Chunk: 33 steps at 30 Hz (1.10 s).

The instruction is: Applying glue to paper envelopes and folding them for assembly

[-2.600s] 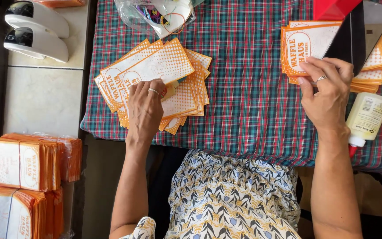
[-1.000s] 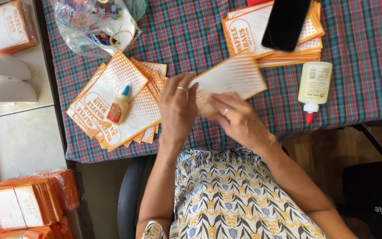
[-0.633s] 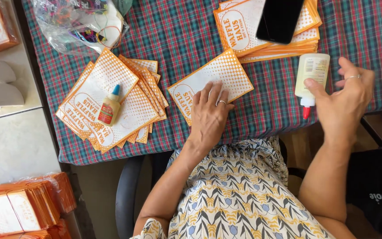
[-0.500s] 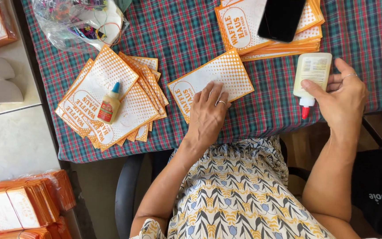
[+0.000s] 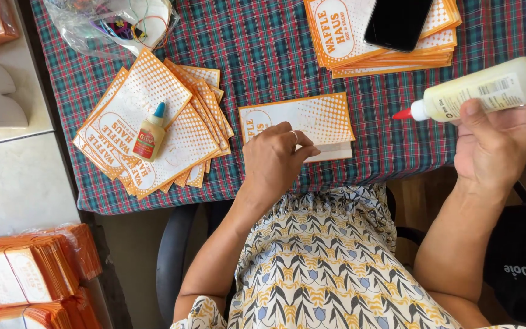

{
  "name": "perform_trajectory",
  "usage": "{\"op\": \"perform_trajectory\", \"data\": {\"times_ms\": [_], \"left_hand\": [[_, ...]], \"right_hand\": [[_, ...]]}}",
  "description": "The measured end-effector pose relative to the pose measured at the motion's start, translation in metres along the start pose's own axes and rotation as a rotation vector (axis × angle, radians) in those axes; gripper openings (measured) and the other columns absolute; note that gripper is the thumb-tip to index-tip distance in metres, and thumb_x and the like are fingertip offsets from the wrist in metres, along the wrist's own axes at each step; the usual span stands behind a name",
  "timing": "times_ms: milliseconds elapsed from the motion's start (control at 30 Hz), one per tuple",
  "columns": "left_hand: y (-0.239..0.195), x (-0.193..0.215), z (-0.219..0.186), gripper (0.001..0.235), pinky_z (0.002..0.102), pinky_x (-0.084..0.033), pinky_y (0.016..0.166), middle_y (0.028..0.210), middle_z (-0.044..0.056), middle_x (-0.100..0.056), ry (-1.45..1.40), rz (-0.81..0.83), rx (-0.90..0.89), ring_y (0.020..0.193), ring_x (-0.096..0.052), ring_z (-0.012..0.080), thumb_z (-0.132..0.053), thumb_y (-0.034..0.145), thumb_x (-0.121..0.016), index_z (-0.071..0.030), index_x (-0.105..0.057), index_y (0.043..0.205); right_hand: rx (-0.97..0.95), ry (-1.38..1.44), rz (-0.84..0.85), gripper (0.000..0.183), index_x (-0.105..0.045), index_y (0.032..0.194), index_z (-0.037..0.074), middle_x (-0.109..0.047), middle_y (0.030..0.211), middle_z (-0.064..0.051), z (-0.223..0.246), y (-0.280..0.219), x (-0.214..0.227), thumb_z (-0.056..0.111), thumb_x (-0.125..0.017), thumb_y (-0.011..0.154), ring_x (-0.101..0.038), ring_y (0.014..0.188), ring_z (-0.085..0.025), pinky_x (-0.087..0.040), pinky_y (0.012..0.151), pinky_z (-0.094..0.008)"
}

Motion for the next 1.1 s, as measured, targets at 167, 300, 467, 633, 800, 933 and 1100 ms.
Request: {"op": "perform_trajectory", "data": {"times_ms": [167, 300, 467, 633, 800, 933, 1100], "left_hand": [[-0.003, 0.004, -0.007, 0.013, 0.034, -0.03, 0.042, 0.065, -0.005, -0.069, 0.009, -0.131, 0.072, 0.05, -0.061, 0.0131, -0.034, 0.089, -0.08, -0.022, -0.08, 0.084], [-0.01, -0.007, -0.013, 0.015, 0.03, -0.017, 0.042, 0.051, -0.006, -0.054, 0.15, -0.36, -0.032, 0.043, -0.035, 0.0054, -0.034, 0.101, -0.072, -0.022, -0.073, 0.092], [-0.029, -0.041, -0.01, 0.027, 0.028, -0.023, 0.041, 0.058, -0.009, -0.044, 0.102, -0.358, -0.114, 0.046, -0.032, 0.0058, -0.022, 0.111, -0.067, -0.014, -0.052, 0.132], [-0.036, -0.051, -0.011, 0.059, 0.032, -0.048, 0.048, 0.077, 0.003, -0.052, 0.018, -0.131, -0.384, 0.057, -0.043, 0.0159, 0.026, 0.081, -0.042, -0.011, -0.036, 0.127], [-0.031, -0.075, 0.006, 0.053, 0.038, -0.047, 0.066, 0.095, 0.011, -0.064, 0.217, 0.047, -0.287, 0.077, -0.055, 0.0256, 0.021, 0.092, -0.05, -0.006, -0.058, 0.136], [-0.002, -0.057, -0.005, 0.033, 0.038, -0.032, 0.058, 0.079, 0.01, -0.055, 0.088, -0.134, -0.271, 0.066, -0.04, 0.0222, -0.012, 0.104, -0.064, -0.005, -0.052, 0.074], [0.015, -0.059, 0.001, 0.069, 0.044, -0.053, 0.082, 0.11, 0.016, -0.048, 0.091, 0.001, -0.151, 0.099, -0.051, 0.033, -0.024, 0.091, -0.081, 0.007, -0.048, 0.144]], "right_hand": [[0.122, -0.047, 0.04, 0.04, -0.06, 0.134, 0.004, -0.064, 0.122, -0.009, 0.0, -0.008, -0.005, 0.011, -0.081, 0.102, -0.066, 0.12, -0.025, -0.068, 0.108, -0.049], [0.245, -0.072, 0.009, 0.044, -0.062, 0.121, 0.001, -0.066, 0.112, -0.013, -0.012, -0.019, -0.022, 0.008, -0.089, 0.087, -0.069, 0.107, -0.029, -0.068, 0.094, -0.049], [0.155, -0.094, 0.01, 0.044, -0.061, 0.113, 0.002, -0.065, 0.105, -0.009, -0.027, -0.032, -0.035, 0.006, -0.092, 0.082, -0.067, 0.102, -0.023, -0.065, 0.091, -0.041], [0.193, -0.077, 0.01, 0.042, -0.061, 0.119, 0.003, -0.066, 0.113, -0.011, -0.015, -0.026, -0.035, 0.005, -0.089, 0.088, -0.068, 0.111, -0.028, -0.066, 0.095, -0.045], [0.216, -0.094, 0.025, 0.043, -0.057, 0.121, 0.003, -0.065, 0.114, -0.013, -0.015, -0.023, -0.039, 0.003, -0.087, 0.091, -0.069, 0.111, -0.03, -0.068, 0.098, -0.049], [0.285, -0.103, 0.02, 0.045, -0.057, 0.126, -0.001, -0.064, 0.114, -0.018, -0.021, -0.016, -0.05, 0.0, -0.087, 0.092, -0.068, 0.111, -0.035, -0.067, 0.097, -0.052], [0.299, -0.103, 0.078, 0.04, -0.056, 0.12, -0.001, -0.064, 0.115, -0.019, -0.026, -0.012, -0.069, -0.001, -0.085, 0.093, -0.068, 0.114, -0.035, -0.066, 0.101, -0.05]]}}
Point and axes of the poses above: each hand's wrist, its own y-axis towards the middle knuckle, its own x-axis out of the back of the hand, z = x × y, the point moved 2 cm from there along y, towards the middle knuckle
